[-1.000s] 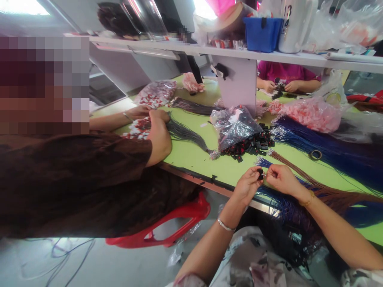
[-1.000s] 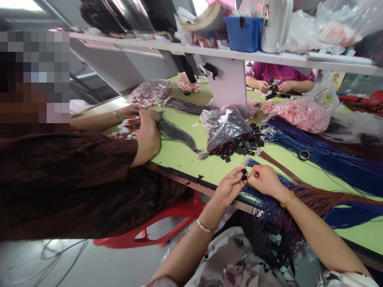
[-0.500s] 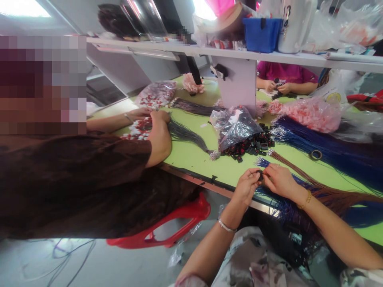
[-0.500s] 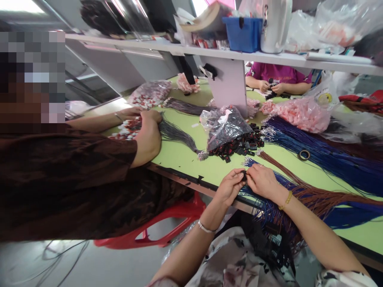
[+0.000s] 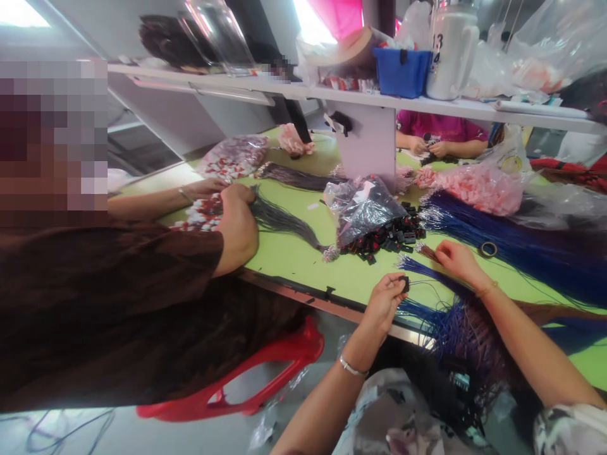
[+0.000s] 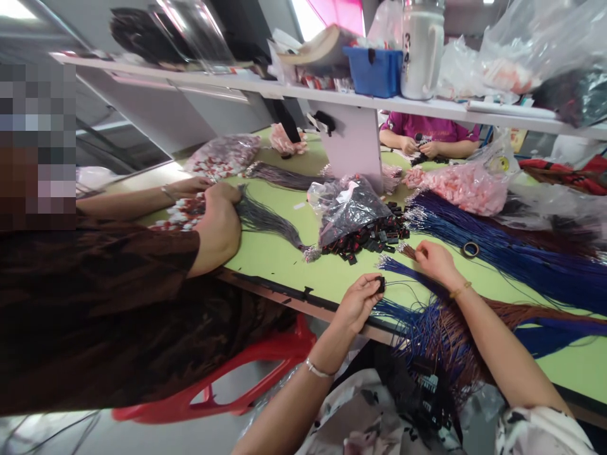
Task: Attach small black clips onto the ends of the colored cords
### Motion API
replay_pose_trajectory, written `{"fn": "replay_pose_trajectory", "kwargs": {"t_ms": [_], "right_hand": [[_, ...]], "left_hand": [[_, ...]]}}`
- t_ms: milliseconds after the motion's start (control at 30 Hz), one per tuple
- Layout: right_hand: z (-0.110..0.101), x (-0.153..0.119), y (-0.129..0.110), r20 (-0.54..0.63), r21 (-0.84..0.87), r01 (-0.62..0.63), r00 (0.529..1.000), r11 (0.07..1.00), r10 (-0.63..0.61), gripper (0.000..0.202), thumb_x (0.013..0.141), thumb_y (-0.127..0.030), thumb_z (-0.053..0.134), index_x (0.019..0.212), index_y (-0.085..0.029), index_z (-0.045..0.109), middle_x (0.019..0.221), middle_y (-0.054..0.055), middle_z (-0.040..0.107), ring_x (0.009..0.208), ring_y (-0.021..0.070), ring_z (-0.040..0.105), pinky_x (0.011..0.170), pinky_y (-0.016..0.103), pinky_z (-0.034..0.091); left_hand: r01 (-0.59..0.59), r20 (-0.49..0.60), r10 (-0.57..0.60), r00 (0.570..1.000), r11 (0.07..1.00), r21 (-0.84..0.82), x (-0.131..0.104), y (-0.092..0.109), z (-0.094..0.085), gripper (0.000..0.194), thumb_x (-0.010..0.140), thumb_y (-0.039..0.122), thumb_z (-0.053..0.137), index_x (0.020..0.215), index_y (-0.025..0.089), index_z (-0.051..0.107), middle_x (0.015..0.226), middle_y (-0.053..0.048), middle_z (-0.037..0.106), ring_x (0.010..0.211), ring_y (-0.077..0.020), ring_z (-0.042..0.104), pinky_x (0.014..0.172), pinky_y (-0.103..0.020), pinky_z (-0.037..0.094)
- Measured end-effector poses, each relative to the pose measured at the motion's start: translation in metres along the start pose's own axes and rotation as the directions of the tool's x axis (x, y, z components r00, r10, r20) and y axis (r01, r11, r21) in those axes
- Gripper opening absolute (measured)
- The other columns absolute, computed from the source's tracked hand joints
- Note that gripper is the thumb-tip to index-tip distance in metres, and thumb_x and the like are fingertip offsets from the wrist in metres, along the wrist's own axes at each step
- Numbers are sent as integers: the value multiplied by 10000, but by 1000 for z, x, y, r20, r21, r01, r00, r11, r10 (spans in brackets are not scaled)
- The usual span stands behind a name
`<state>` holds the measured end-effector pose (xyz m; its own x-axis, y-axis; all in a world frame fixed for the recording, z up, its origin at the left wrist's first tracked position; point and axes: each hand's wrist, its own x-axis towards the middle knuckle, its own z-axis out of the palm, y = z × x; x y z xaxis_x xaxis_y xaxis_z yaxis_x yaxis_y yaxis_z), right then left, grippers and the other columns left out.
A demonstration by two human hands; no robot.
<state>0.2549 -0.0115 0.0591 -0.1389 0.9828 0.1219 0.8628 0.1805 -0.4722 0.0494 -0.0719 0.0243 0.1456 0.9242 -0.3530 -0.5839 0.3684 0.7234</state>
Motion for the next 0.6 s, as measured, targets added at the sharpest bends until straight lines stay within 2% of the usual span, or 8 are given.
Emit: {"fn": "replay_pose_trajectory", "kwargs": {"t_ms": [33,67,167,267,400,500,600], "right_hand": [[-1,6,12,18,-65,-86,996,994,88,98,754,-246,573,768,-167,629,702,29,637,602,133,491,554,235,288],[0,10,22,54,-100,-114,991,989,120,80,722,-238,598,735,-165,630,694,30,638,597,131,485,550,235,281],[5,14,42,87,-52,-119,989,992,123,104,735,-223,552,675,-162,612,688,23,638,603,124,496,552,227,286],[5,10,45,44,-11,-111,993,994,112,127,751,-220,518,674,-155,595,686,26,633,602,122,497,555,226,291],[-1,10,29,-54,-19,-119,992,993,118,119,757,-217,504,677,-158,568,661,26,610,580,121,475,549,231,286],[-2,13,3,-56,115,-9,998,993,16,120,759,-221,493,672,-164,554,639,1,591,567,114,474,547,222,306],[3,12,-23,-95,275,118,991,954,-96,127,782,-227,474,716,-161,561,651,-11,583,582,105,483,564,209,339]], "left_hand": [[8,-3,-8,1000,1000,3,1,0,-1,331,549,213,806,832,138,652,727,-4,584,644,-82,542,609,-203,452],[16,-7,-16,1000,1000,5,2,0,-1,325,551,208,804,829,139,652,733,-6,585,649,-84,544,609,-204,453],[25,-8,-25,1000,1000,5,4,-2,-3,305,558,195,799,819,137,651,750,-13,588,665,-91,549,603,-205,453],[24,1,-24,1000,1000,4,4,-2,-4,298,563,195,798,814,134,650,761,-17,592,668,-92,549,597,-206,453],[22,12,-22,1000,1000,10,3,-3,-5,298,569,201,797,820,143,649,769,-15,598,666,-89,545,599,-204,453],[17,6,-17,1000,1000,20,2,-2,-4,303,570,207,797,826,146,647,774,-12,595,672,-89,545,604,-204,450],[5,4,-5,1000,1000,26,1,0,-1,311,578,214,790,845,145,645,774,-10,588,671,-86,536,608,-204,444]]}}
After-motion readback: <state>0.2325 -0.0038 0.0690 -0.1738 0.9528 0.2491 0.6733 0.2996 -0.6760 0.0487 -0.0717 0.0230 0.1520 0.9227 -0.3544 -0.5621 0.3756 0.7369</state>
